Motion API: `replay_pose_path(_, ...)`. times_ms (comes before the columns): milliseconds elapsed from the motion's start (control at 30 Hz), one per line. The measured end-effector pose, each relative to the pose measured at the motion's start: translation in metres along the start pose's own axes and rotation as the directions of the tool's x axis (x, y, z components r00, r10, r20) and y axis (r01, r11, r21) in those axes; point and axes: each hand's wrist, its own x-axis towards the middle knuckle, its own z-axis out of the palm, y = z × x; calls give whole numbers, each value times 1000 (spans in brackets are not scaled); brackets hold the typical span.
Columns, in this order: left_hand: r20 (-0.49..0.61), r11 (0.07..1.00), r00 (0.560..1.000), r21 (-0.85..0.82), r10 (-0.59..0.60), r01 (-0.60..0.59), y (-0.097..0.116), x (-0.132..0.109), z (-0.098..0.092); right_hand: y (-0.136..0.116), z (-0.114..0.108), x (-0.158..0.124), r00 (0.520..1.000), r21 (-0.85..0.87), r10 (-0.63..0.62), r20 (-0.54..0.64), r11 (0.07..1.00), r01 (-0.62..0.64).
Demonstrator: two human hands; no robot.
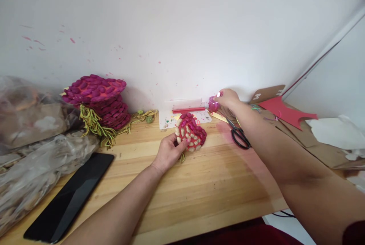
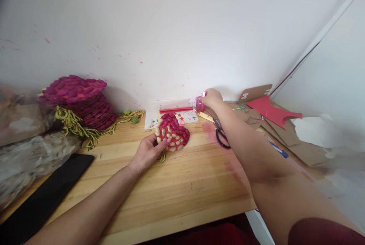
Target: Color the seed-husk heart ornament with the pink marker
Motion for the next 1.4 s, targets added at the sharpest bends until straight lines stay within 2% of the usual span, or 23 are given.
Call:
replay_pose_path(300,4,1000,1000,-5,-6,6,-1,0,0,-3,4,2,998,-70,62,-1,996,-62)
replay_pose_path(500,21,999,999,8,33,-33,-4,3,-1,0,8,2,1000,-115,14,-5,993,-14)
replay_pose_path(700,36,998,998,28,49,-50,-4,3,-1,2,3,-1,995,-77,-20,-97,997,12)
replay_pose_path(900,35,998,998,45,50,-52,-6,3,-1,7,4,-4,990,13,-56,-133,998,58)
replay_pose_path(1167,37,998,998,29,51,-52,-5,3,0,21,10,-2,987,179,-35,-155,982,63)
replay_pose_path(1300,14,998,1000,57,25,-26,-5,1,0,26,12,-4,985,306,8,-173,951,46)
replay_pose_path(1400,29,997,999,74,20,-22,-5,1,0,27,9,-7,968,420,99,-231,907,7)
